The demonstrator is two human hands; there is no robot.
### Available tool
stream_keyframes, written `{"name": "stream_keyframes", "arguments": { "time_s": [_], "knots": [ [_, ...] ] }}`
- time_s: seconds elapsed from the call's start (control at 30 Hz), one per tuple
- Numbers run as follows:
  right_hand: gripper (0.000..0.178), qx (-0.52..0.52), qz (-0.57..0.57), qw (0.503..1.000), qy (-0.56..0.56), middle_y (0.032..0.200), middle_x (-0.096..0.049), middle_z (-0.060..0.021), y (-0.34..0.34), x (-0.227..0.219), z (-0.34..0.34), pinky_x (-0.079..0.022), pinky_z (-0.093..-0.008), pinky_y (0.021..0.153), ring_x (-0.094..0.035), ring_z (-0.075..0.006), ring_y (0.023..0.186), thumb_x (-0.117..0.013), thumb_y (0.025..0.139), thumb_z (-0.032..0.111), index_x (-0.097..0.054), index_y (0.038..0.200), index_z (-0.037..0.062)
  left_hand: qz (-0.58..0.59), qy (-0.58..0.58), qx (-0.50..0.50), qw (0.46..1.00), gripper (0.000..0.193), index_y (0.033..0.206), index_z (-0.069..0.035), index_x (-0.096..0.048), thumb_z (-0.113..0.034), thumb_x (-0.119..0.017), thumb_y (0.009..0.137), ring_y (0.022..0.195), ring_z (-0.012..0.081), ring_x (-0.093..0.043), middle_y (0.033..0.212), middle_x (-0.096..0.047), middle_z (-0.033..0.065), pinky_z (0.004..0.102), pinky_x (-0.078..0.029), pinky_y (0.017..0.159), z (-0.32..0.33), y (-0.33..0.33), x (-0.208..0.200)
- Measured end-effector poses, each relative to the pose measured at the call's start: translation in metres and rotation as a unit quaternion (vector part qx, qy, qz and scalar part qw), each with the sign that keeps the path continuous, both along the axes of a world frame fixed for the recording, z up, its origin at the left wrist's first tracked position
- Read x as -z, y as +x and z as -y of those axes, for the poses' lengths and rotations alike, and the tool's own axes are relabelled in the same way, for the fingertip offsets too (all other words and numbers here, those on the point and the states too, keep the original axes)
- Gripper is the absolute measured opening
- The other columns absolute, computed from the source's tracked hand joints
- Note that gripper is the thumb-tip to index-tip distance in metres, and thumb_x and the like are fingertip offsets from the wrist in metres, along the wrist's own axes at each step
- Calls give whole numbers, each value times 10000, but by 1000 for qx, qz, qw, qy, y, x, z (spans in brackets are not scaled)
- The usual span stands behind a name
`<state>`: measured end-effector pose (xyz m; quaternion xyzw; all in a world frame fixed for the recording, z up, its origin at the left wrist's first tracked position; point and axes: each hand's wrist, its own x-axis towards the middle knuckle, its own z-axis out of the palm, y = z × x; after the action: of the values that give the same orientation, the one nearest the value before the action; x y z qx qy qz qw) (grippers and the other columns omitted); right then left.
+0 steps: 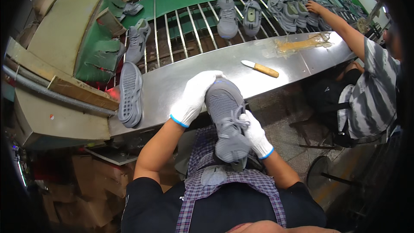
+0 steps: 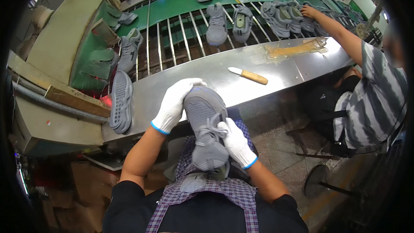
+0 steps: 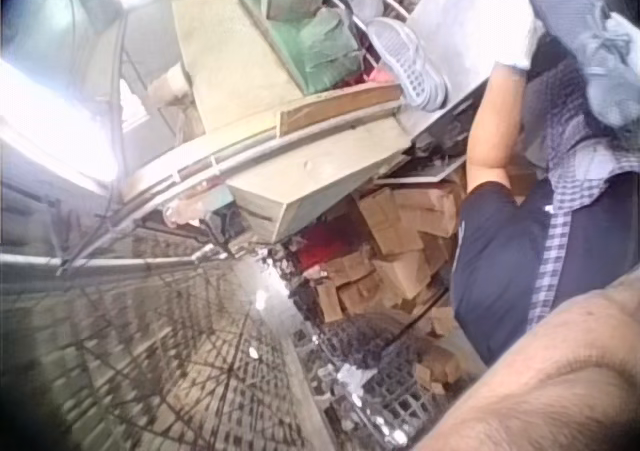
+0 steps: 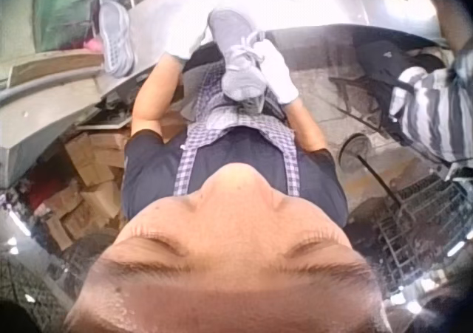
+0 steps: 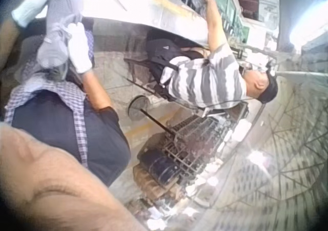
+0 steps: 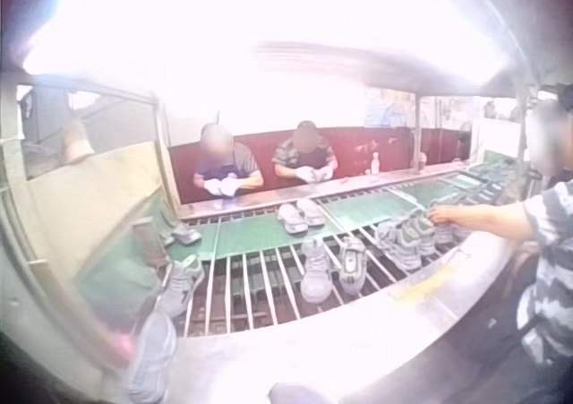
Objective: The person picks up shoes from a conveyor belt, wipes the soles and sides with a cloth, uses a small wooden tool to apply a substance or scrape parts of the shoe, and places the shoes back onto the belt.
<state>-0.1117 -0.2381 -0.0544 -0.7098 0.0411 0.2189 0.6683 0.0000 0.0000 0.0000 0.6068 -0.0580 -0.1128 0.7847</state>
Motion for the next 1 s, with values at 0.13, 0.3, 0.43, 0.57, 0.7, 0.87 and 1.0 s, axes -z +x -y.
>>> {"name": "stream_keyframes", "arguments": {
  "time_s": [0.13, 0.3, 0.43, 0.57, 0.7, 0.87, 1.0],
  "knots": [
    [660, -225, 82, 936, -258, 1376, -680, -312, -17, -117, -11, -574, -455, 1042, -715, -427, 1238, -651, 1059, 434, -480, 1563, 44, 92, 170, -77, 978, 295, 1290, 12, -718, -164, -566, 1108, 1186, 185, -671, 1256, -735, 124, 338, -508, 1068, -36, -24, 47],
    [626, -258, 243, 903, -244, 1284, -719, -213, -32, -129, 31, -632, -426, 918, -770, -368, 1046, -766, 927, 223, -569, 1491, 40, 21, 191, 70, 979, 849, 1568, -36, -540, -303, -898, 845, 1254, 195, -614, 1335, -662, 88, 363, -487, 1116, -57, -43, 46],
    [768, -182, 310, 898, -255, 1440, -595, -220, -13, -97, 11, -599, -429, 991, -714, -358, 1123, -787, 825, 78, -511, 1540, 37, 32, 257, 104, 960, 863, 1546, -27, -566, -228, -947, 798, 1240, 204, -618, 1382, -648, 123, 361, -496, 1104, -67, -32, 37],
    [713, -138, 350, 882, -285, 1509, -550, -248, 1, -66, -8, -630, -419, 942, -720, -394, 1129, -728, 859, 49, -514, 1540, 41, 18, 282, 117, 952, 867, 1529, -36, -583, -257, -969, 785, 1263, 208, -609, 1385, -644, 127, 360, -481, 1118, -68, -28, 32],
    [605, -138, 385, 847, -339, 1453, -606, -230, 28, -66, -27, -639, -432, 899, -745, -398, 1095, -706, 925, 33, -572, 1514, 59, -20, 250, 131, 959, 835, 1504, -32, -588, -248, -964, 790, 1286, 212, -600, 1400, -625, 109, 376, -473, 1138, -72, -23, 36],
    [482, -158, 391, 847, -324, 1342, -691, -171, 64, -63, -43, -634, -408, 881, -759, -367, 1053, -695, 994, 73, -640, 1471, 115, 49, 213, 113, 969, 775, 1427, -66, -671, -379, -961, 780, 1206, 251, -685, 1298, -729, 139, 400, -534, 1072, -68, -18, 37],
    [359, -185, 435, 834, -285, 1197, -748, -171, 104, -50, -55, -622, -434, 810, -769, -367, 943, -620, 1091, 215, -648, 1435, 117, -24, 194, 128, 972, 731, 1450, -40, -641, -299, -934, 832, 1167, 218, -692, 1260, -746, 127, 385, -535, 1069, -66, -16, 36]
  ]
}}
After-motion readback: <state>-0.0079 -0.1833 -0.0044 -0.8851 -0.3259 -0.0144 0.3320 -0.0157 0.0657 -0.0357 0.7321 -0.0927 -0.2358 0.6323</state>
